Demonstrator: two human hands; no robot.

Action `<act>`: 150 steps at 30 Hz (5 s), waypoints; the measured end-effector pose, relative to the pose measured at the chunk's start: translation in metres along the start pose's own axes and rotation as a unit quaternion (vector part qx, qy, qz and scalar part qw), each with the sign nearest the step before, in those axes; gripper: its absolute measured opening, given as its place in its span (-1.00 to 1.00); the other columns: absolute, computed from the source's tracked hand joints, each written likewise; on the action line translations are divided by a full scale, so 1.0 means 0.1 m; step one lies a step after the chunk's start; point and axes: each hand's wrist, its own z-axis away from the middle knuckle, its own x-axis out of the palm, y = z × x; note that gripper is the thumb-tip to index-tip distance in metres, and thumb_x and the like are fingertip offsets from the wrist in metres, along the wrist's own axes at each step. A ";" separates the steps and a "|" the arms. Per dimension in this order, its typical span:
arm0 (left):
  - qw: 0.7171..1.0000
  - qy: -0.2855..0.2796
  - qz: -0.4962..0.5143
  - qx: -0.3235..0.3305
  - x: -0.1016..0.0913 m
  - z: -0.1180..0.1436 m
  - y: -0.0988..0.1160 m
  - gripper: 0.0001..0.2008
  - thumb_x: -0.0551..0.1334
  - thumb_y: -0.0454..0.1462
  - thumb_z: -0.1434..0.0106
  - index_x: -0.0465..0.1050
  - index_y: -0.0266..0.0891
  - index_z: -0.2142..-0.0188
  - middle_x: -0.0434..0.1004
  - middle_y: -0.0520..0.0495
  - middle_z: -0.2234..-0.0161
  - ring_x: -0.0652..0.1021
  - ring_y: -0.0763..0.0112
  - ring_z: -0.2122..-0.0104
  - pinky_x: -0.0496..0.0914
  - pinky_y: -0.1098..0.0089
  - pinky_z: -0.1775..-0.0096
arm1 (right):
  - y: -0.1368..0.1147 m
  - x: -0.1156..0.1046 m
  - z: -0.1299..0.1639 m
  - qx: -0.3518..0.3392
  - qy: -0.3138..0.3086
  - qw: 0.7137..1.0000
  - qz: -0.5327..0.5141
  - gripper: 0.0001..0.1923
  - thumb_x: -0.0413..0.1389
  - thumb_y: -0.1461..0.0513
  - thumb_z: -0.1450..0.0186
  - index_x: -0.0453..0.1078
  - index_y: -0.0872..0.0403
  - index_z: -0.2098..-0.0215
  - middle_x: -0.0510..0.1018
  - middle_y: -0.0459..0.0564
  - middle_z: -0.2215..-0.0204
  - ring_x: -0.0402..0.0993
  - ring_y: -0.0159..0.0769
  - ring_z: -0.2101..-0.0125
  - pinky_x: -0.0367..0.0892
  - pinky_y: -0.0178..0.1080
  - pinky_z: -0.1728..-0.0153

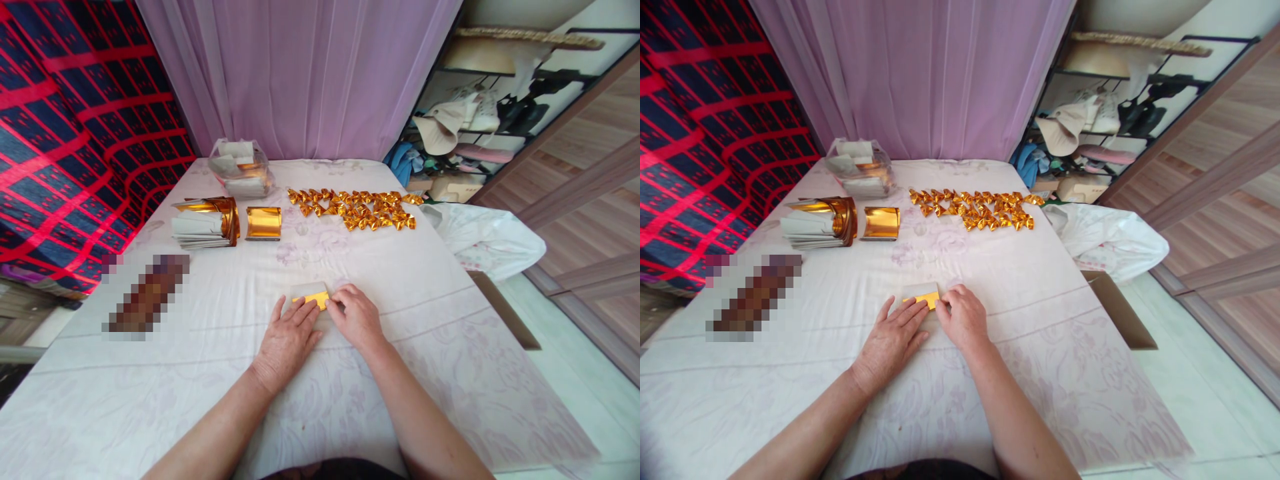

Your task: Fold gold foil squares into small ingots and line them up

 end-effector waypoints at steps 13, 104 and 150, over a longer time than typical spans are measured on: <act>1.000 -0.005 -0.003 0.002 -0.01 0.00 0.00 -0.62 0.11 -0.19 -0.37 0.33 -0.18 -0.15 0.45 -0.17 -0.12 0.39 0.10 -0.16 0.08 -0.08 -0.24 | 0.00 0.02 0.00 0.003 0.003 1.000 0.022 -0.80 0.09 0.22 -0.28 0.36 0.01 0.52 0.47 -0.06 0.40 0.42 -0.31 0.34 0.25 -0.29 0.31; 0.998 -0.046 -0.030 -0.015 -0.05 -0.02 0.02 -0.62 0.04 -0.16 -0.40 0.33 -0.16 -0.15 0.43 -0.11 -0.14 0.37 0.13 -0.18 0.04 -0.10 -0.24 | -0.03 -0.04 -0.05 -0.030 0.006 0.993 -0.118 -0.84 -0.02 0.34 -0.29 0.38 0.02 0.29 0.53 -0.08 0.33 0.46 -0.37 0.36 0.31 -0.35 0.28; 0.997 -0.056 -0.041 0.035 -0.16 0.14 -0.32 -0.60 -0.02 -0.08 -0.43 0.33 -0.02 -0.17 0.40 0.02 -0.17 0.27 0.17 -0.25 -0.27 -0.11 -0.29 | 0.00 0.08 -0.01 -0.056 -0.018 0.997 -0.049 -0.86 0.13 0.33 -0.24 0.48 0.01 0.28 0.54 -0.04 0.25 0.42 -0.21 0.19 0.26 -0.16 0.15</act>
